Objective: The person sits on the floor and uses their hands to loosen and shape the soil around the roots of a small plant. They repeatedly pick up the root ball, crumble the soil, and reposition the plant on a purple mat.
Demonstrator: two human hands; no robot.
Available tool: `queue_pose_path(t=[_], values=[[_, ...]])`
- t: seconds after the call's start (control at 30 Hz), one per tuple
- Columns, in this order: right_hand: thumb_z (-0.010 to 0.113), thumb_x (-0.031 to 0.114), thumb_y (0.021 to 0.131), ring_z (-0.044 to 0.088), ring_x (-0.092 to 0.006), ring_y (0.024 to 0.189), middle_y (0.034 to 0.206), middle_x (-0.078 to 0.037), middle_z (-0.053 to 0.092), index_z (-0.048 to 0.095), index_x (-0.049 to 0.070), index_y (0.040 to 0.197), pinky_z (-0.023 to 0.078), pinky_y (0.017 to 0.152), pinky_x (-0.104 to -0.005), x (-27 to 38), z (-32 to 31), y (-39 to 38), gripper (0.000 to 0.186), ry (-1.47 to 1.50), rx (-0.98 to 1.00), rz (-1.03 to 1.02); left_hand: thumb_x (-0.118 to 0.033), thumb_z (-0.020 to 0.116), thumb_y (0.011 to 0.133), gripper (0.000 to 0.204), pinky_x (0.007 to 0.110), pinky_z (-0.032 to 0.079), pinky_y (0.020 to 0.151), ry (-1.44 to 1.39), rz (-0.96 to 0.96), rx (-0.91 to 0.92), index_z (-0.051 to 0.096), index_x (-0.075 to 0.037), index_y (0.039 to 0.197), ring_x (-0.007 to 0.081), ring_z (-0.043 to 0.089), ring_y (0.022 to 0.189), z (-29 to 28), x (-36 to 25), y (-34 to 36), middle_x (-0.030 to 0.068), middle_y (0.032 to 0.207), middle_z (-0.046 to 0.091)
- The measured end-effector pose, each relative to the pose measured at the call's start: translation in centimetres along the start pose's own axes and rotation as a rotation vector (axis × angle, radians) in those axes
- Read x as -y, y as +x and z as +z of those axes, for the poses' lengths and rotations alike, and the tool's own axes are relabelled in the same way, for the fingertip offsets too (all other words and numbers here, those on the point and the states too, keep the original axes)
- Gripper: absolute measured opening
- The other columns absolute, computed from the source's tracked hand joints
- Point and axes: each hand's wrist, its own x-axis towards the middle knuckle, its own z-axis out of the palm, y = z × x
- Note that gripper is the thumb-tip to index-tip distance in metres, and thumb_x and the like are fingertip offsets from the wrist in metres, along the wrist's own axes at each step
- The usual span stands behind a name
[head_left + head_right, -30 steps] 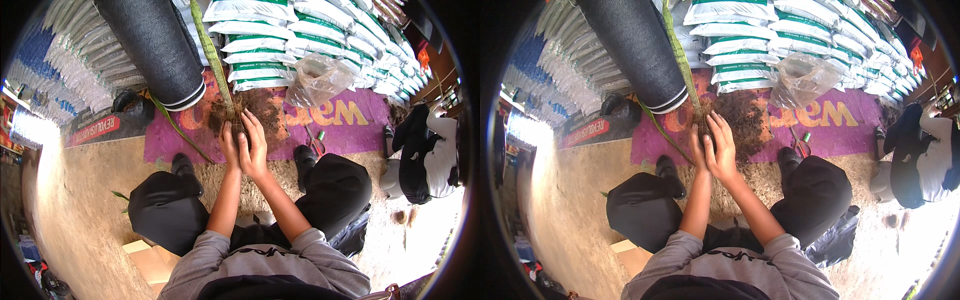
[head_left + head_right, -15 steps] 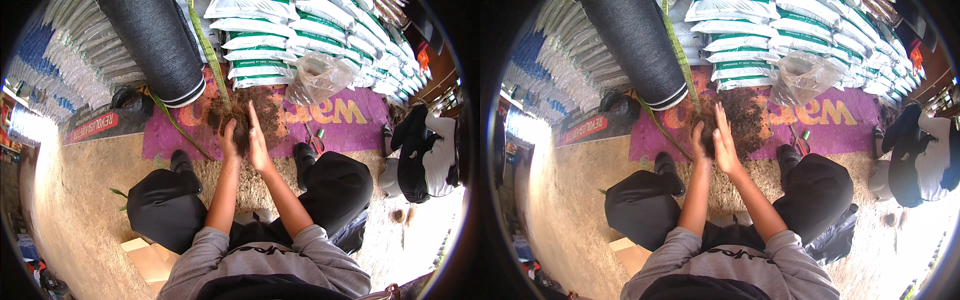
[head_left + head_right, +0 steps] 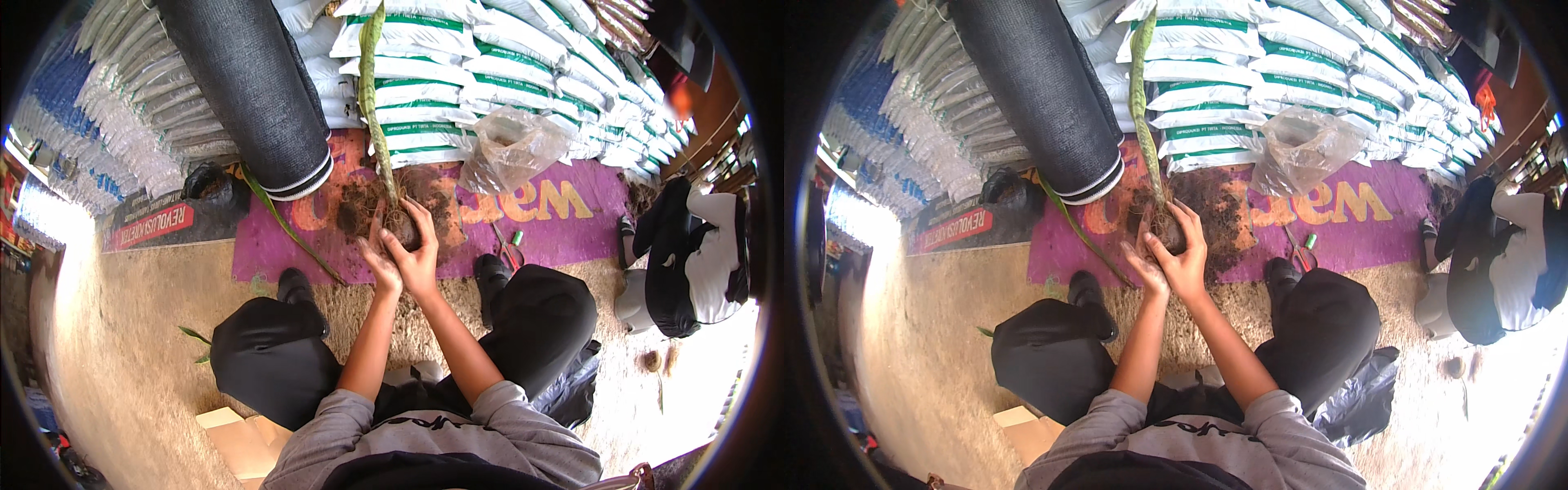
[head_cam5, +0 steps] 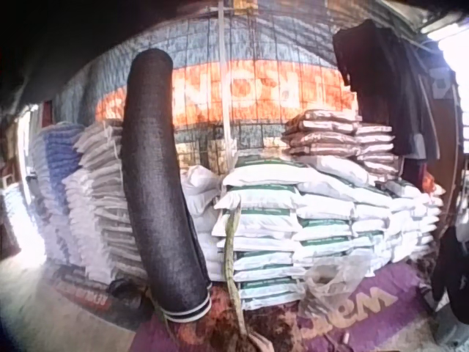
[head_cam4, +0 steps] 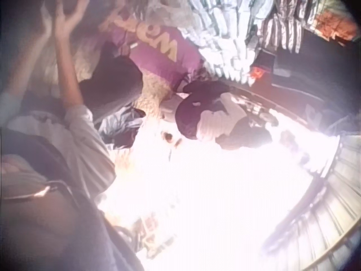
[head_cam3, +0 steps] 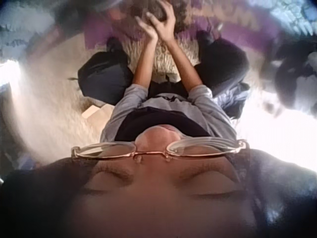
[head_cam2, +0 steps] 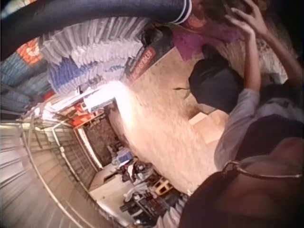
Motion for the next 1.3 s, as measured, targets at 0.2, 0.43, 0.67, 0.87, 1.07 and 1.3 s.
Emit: queue_pose_path(t=[0.2,0.43,0.67,0.87,1.07,1.3], values=[[0.073,0.003,0.069,0.053,-0.0176,0.102,0.110,-0.010,0.058,0.056,-0.001,0.113,0.040,0.092,-0.0312,-1.3,-0.9,0.9,0.047,0.210,-0.079,0.134,-0.059,0.022,0.090,0.074,0.040,0.023,0.107,0.023,0.084,0.002,0.031,-0.002,0.137,0.0279,0.034,0.127,2.4,-1.8,-0.3,0.0150,0.141,0.031],[0.071,0.000,0.069,0.055,-0.0150,0.098,0.107,-0.008,0.060,0.056,-0.002,0.113,0.043,0.089,-0.0291,-0.1,-0.8,0.6,0.046,0.378,-0.058,0.251,-0.039,0.038,0.095,0.044,0.036,0.040,0.090,0.041,-0.063,-0.287,0.047,-0.003,0.120,0.0208,0.050,0.105,1.4,-2.5,1.7,0.0098,0.117,0.049],[0.069,0.011,0.072,0.045,-0.0334,0.118,0.119,-0.017,0.054,0.057,0.002,0.114,0.032,0.100,-0.0431,-0.5,-0.5,-0.2,0.044,-0.003,0.048,-0.079,-0.037,0.031,0.095,0.048,0.036,0.039,0.097,-0.307,-0.316,0.011,0.048,-0.001,0.121,0.0221,0.051,0.111,0.6,-1.4,1.4,0.0132,0.120,0.054],[0.058,0.019,0.082,0.019,-0.0382,0.134,0.143,-0.017,0.029,0.046,0.009,0.130,0.012,0.108,-0.0488,-1.7,-0.7,-0.6,0.051,-0.141,0.064,-0.111,-0.036,0.035,0.095,0.045,0.033,0.046,0.086,-0.117,-0.272,-0.088,0.049,-0.001,0.118,0.0201,0.057,0.099,0.7,-1.4,0.7,0.0098,0.113,0.057],[0.057,0.018,0.083,0.018,-0.0387,0.134,0.144,-0.021,0.024,0.035,0.007,0.137,0.013,0.108,-0.0484,-1.6,0.1,-0.6,0.059,-0.095,0.027,-0.099,-0.040,0.043,0.093,0.046,0.032,0.046,0.084,-0.162,-0.312,-0.055,0.050,-0.002,0.118,0.0195,0.057,0.099,-0.6,-1.3,1.5,0.0094,0.112,0.058],[0.058,0.022,0.084,0.019,-0.0392,0.133,0.144,-0.022,0.023,0.034,0.006,0.136,0.013,0.107,-0.0490,-0.9,0.2,-0.8,0.059,-0.094,0.015,-0.078,-0.037,0.048,0.091,0.045,0.031,0.046,0.081,-0.160,-0.285,-0.074,0.047,-0.002,0.121,0.0171,0.056,0.093,-1.0,-0.8,1.9,0.0087,0.107,0.056]])
